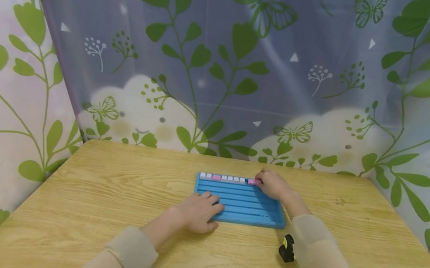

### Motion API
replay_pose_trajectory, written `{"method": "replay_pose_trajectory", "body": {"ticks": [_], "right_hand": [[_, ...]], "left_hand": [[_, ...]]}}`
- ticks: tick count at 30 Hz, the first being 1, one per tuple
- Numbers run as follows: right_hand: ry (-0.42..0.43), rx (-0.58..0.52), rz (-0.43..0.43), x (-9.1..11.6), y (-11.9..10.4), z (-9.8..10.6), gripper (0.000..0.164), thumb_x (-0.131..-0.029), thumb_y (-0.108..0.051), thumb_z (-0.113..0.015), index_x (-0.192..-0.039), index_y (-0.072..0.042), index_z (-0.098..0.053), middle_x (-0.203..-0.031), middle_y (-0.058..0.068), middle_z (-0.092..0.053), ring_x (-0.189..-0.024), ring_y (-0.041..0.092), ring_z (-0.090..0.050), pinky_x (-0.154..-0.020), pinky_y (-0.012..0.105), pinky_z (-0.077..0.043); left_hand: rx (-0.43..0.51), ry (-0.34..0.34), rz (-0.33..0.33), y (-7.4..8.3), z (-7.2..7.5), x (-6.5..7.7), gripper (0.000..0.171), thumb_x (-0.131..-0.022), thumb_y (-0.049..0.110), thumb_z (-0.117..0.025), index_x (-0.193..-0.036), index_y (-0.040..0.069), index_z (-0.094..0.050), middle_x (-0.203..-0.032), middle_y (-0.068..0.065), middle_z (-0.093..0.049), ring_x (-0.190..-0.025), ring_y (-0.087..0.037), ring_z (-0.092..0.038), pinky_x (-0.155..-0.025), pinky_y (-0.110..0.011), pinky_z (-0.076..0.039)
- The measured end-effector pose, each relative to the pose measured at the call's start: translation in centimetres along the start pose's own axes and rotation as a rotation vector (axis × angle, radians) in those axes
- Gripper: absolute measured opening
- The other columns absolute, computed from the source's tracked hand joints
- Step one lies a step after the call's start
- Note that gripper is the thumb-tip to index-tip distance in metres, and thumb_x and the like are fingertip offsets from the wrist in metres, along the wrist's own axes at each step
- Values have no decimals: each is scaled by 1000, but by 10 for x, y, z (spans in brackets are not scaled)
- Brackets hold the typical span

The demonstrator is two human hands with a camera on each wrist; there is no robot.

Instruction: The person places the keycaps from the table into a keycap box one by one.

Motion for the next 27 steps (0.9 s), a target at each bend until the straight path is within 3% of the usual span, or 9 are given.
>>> {"method": "replay_pose_trajectory", "body": {"ticks": [11,27], "right_hand": [[35,29,40,-2,1,-3,14,-91,-9,-59,-96,1,-67,-88,9,-57,-80,22,-56,-71,36,-48],[13,46,90,-4,-1,-3,14,-89,-5,-59,-98,3,-66,-90,10,-58,-83,24,-58,-75,37,-49]], "left_hand": [[3,8,-14,-1,-1,0,50,-93,44,-46,-135,17,-45,-131,-5,-46,-118,-24,-42,-95,-41,-39],[-2,-1,-10,-1,-1,1,50,-94,44,-46,-136,18,-45,-131,-4,-46,-118,-23,-42,-95,-41,-39]]}}
Point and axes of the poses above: each hand's wrist, its own x-axis away from the middle knuckle, its own z-axis out of the back of the hand, y = z × x, the point moved 4 cm from there along -x, towards the middle knuckle
